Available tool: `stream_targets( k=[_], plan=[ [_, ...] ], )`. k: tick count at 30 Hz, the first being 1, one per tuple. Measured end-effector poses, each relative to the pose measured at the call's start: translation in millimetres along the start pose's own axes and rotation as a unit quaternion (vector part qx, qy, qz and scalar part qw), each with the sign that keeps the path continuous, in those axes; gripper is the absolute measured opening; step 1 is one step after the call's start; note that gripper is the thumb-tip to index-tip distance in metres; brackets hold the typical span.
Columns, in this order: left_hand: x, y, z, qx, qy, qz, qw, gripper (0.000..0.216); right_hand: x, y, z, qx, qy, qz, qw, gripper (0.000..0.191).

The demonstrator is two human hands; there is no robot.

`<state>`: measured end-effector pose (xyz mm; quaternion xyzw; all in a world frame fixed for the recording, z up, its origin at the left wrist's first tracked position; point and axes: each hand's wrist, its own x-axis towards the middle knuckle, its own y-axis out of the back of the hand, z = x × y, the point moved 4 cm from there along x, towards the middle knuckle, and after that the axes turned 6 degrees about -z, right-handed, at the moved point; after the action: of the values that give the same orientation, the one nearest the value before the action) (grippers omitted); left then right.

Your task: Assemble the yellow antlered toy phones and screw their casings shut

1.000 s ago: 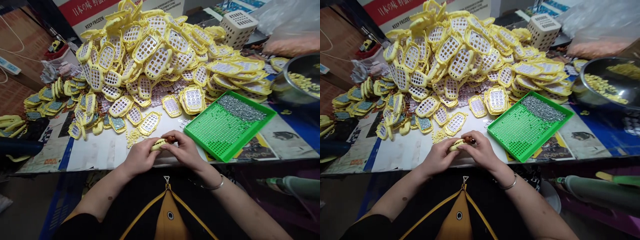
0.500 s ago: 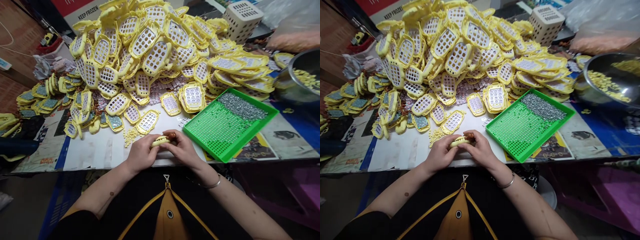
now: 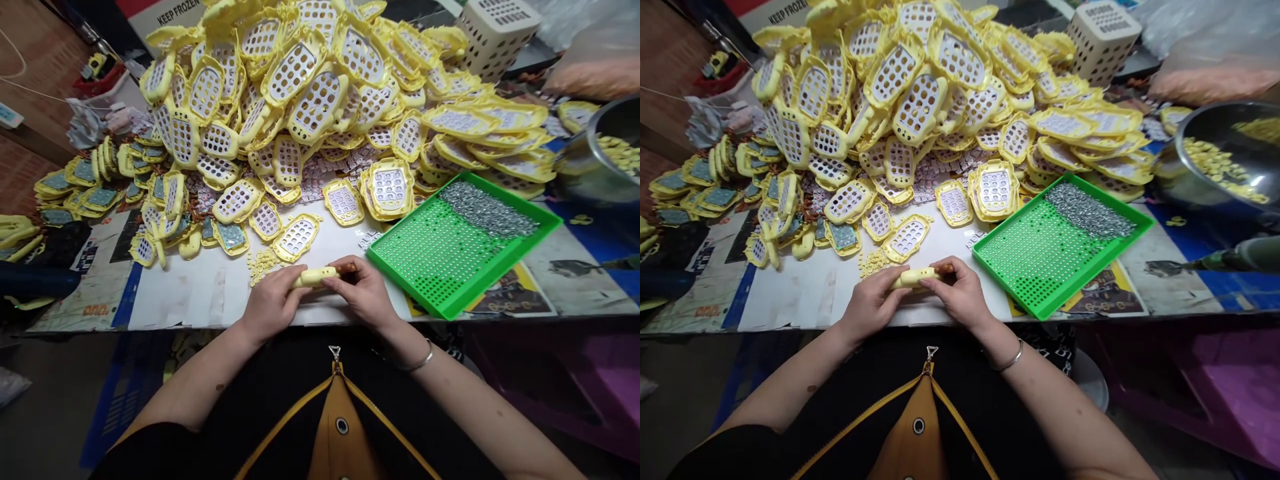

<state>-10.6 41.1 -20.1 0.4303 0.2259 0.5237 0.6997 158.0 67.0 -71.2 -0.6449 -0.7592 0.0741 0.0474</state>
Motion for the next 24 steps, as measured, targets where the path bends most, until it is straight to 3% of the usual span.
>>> stream_targets(
  k=[5, 10, 12, 14, 16, 17, 19, 22, 24],
  plan=[
    [-4.1, -2.1, 3.4, 0.048, 0.006, 0.023, 0.999, 0.028, 1.2, -4.3, 3.4, -0.025, 0.015, 0.012, 1.000, 0.040],
    [6.9, 7.4, -17.4, -0.090, 0.094, -0.031, 0.991, 0.030, 10.9, -14.4, -12.8, -0.095, 0.058, -0.005, 0.994, 0.040],
    [8.6, 10.4, -27.6, -0.237, 0.135, -0.001, 0.962, 0.033, 13.2, -15.8, -27.5, -0.100, 0.115, 0.014, 0.988, 0.048],
    [7.4, 8.8, -34.0, -0.415, 0.160, 0.037, 0.895, 0.041, 13.1, -17.0, -41.6, -0.116, 0.167, 0.025, 0.979, 0.060],
    [5.4, 3.7, -34.5, -0.538, 0.168, 0.040, 0.825, 0.048, 11.2, -22.6, -51.9, -0.169, 0.202, -0.022, 0.964, 0.050],
    [4.7, 2.0, -33.0, -0.565, 0.168, 0.035, 0.807, 0.049, 9.4, -26.5, -55.4, -0.201, 0.216, -0.058, 0.954, 0.039],
    [5.2, 2.8, -27.7, -0.574, 0.152, 0.024, 0.805, 0.053, 5.0, -32.9, -60.2, -0.253, 0.235, -0.116, 0.931, 0.026],
    [9.2, 12.6, -19.1, -0.565, 0.107, 0.030, 0.818, 0.062, -2.1, -39.3, -63.3, -0.324, 0.240, -0.154, 0.902, 0.024],
    [11.8, 16.9, -15.8, -0.580, 0.103, 0.031, 0.807, 0.054, -8.0, -44.4, -64.3, -0.379, 0.254, -0.162, 0.875, 0.024]
  ],
)
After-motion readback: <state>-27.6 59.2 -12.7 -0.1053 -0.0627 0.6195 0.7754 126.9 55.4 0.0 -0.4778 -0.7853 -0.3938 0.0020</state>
